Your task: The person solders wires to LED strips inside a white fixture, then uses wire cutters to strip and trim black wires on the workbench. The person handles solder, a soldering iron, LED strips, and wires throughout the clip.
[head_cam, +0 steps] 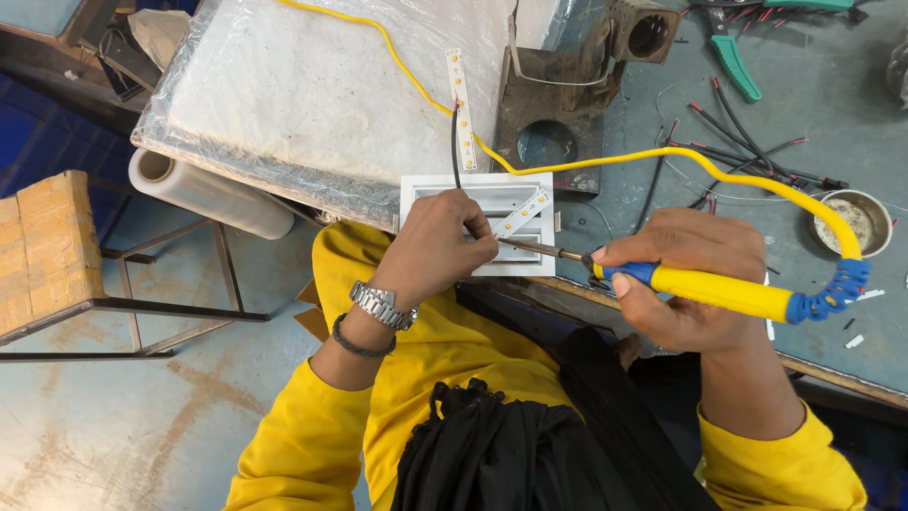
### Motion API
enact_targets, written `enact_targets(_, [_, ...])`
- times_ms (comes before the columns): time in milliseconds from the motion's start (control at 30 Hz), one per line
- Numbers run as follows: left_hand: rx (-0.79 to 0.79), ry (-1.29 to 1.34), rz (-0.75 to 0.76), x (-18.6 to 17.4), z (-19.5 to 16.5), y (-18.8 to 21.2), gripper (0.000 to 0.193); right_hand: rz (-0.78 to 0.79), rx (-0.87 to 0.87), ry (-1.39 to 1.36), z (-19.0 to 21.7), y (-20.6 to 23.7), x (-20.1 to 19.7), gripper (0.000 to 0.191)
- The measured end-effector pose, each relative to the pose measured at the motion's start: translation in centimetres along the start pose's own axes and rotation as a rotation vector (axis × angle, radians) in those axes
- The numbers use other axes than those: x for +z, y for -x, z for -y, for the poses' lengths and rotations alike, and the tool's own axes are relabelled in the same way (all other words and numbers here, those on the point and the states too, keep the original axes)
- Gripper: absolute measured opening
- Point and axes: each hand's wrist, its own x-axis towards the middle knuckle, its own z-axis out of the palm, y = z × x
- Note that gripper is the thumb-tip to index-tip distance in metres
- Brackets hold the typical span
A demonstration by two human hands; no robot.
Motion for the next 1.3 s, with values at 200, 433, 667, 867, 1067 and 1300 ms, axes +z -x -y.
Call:
enact_targets(200, [-0.089,0.042,0.051,-0.21,-0.27,0.01,0.015,0.034,0.020,0.011,0.41,-0.39,-0.10,0.011])
enact_targets(433, [-0.078,0.041,0.056,-0.11,-0.21,-0.06,0.015,0.065,-0.018,0.013,0.51,-0.57,-0.26,0.012])
enact_targets(667, [0.006,0.001,0.015,0.04,0.16,-0.20,0.014,-0.001,-0.028,0.011,0.45,-0.66,-0.75,0.009])
enact_targets(867, [-0.050,0.027,0.041,-0.10,-0.13,-0.23,0.015,0.011,-0.027,0.005,0.46,-0.65,-0.24,0.013])
enact_targets(1067, [-0.062,0.017,0.044,-0.04,-0.18,-0.28,0.015,0.044,-0.025,0.007,0.32,-0.65,-0.22,0.013])
enact_targets(1300, [-0.056,0.024,0.039,-0.01,-0.13,-0.31,0.015,0.065,-0.009,0.022,0.28,-0.81,-0.19,0.015])
